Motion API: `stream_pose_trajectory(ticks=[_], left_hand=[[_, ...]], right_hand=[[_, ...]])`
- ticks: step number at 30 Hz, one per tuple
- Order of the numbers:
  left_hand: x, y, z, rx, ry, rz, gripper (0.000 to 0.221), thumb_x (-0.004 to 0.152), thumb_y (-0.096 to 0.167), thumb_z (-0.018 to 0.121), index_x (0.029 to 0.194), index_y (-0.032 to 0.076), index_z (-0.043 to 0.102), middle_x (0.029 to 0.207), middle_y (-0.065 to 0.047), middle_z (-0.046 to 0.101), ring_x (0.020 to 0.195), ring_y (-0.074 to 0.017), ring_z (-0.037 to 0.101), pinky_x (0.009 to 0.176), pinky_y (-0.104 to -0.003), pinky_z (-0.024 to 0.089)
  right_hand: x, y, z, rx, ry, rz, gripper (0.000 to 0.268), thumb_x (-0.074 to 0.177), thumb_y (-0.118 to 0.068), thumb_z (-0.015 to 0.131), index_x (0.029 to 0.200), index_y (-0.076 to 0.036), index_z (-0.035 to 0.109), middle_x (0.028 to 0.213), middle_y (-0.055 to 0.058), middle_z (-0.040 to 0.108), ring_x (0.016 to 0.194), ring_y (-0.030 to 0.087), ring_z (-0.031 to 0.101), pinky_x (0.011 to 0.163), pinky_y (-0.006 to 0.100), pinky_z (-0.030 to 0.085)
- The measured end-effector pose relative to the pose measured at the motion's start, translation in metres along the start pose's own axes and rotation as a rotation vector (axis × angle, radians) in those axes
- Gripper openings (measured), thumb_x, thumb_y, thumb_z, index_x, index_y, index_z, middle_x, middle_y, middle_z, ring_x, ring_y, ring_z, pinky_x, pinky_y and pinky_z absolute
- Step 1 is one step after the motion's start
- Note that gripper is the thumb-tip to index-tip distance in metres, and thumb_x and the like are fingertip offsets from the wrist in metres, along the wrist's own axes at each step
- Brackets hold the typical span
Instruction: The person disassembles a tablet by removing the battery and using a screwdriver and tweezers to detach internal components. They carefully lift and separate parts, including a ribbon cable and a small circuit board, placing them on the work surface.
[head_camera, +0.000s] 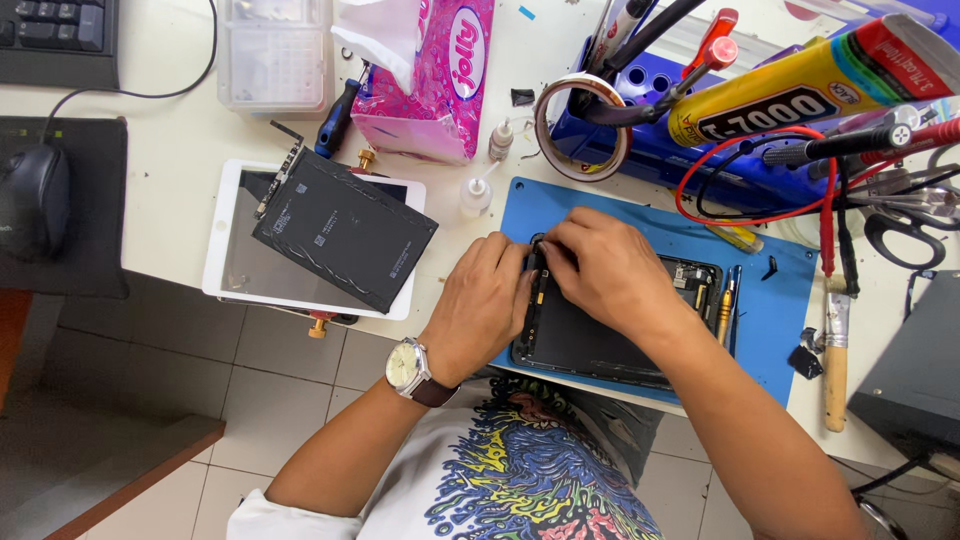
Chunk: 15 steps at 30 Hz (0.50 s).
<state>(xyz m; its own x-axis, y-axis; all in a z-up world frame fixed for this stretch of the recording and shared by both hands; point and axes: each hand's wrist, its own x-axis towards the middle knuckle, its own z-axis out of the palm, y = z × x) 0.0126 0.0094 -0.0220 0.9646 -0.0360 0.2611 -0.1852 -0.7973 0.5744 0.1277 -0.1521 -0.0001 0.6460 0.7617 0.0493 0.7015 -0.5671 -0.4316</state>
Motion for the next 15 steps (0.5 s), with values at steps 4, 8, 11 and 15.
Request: stream_pose_trajectory(ticks=[4, 8, 11, 15], left_hand=[[0.000, -0.001, -0.002, -0.008, -0.009, 0.008, 0.022, 0.101, 0.009, 0.057, 0.118, -0.004, 0.059, 0.094, -0.010, 0.051, 0.084, -0.0315, 0.058, 0.079, -0.040, 0.048], [0.000, -0.003, 0.000, -0.009, -0.002, 0.017, 0.022, 0.098, 0.008, 0.058, 0.117, -0.004, 0.059, 0.094, -0.011, 0.050, 0.084, -0.0320, 0.057, 0.079, -0.041, 0.048], [-0.001, -0.005, 0.002, -0.003, 0.004, 0.023, 0.023, 0.096, 0.007, 0.058, 0.116, -0.004, 0.058, 0.094, -0.011, 0.050, 0.085, -0.0317, 0.057, 0.079, -0.041, 0.048], [-0.002, -0.007, 0.007, 0.019, 0.015, 0.031, 0.023, 0.095, 0.004, 0.056, 0.116, -0.004, 0.058, 0.093, -0.012, 0.049, 0.083, -0.0317, 0.056, 0.077, -0.040, 0.047]], right_hand=[[0.007, -0.025, -0.016, 0.169, -0.103, 0.278, 0.015, 0.092, -0.018, 0.068, 0.095, -0.007, 0.078, 0.079, 0.010, 0.068, 0.075, 0.028, 0.072, 0.063, 0.038, 0.057], [0.009, -0.026, -0.008, 0.215, -0.079, 0.376, 0.013, 0.089, -0.019, 0.071, 0.090, -0.010, 0.079, 0.073, 0.007, 0.068, 0.070, 0.024, 0.071, 0.058, 0.035, 0.055], [0.010, -0.030, -0.005, 0.193, -0.048, 0.389, 0.011, 0.087, -0.020, 0.072, 0.085, -0.010, 0.078, 0.071, 0.006, 0.067, 0.068, 0.025, 0.070, 0.057, 0.036, 0.054], [0.013, -0.048, -0.017, 0.112, -0.050, 0.396, 0.015, 0.087, -0.019, 0.069, 0.088, -0.008, 0.078, 0.075, 0.010, 0.067, 0.072, 0.032, 0.070, 0.063, 0.044, 0.057]])
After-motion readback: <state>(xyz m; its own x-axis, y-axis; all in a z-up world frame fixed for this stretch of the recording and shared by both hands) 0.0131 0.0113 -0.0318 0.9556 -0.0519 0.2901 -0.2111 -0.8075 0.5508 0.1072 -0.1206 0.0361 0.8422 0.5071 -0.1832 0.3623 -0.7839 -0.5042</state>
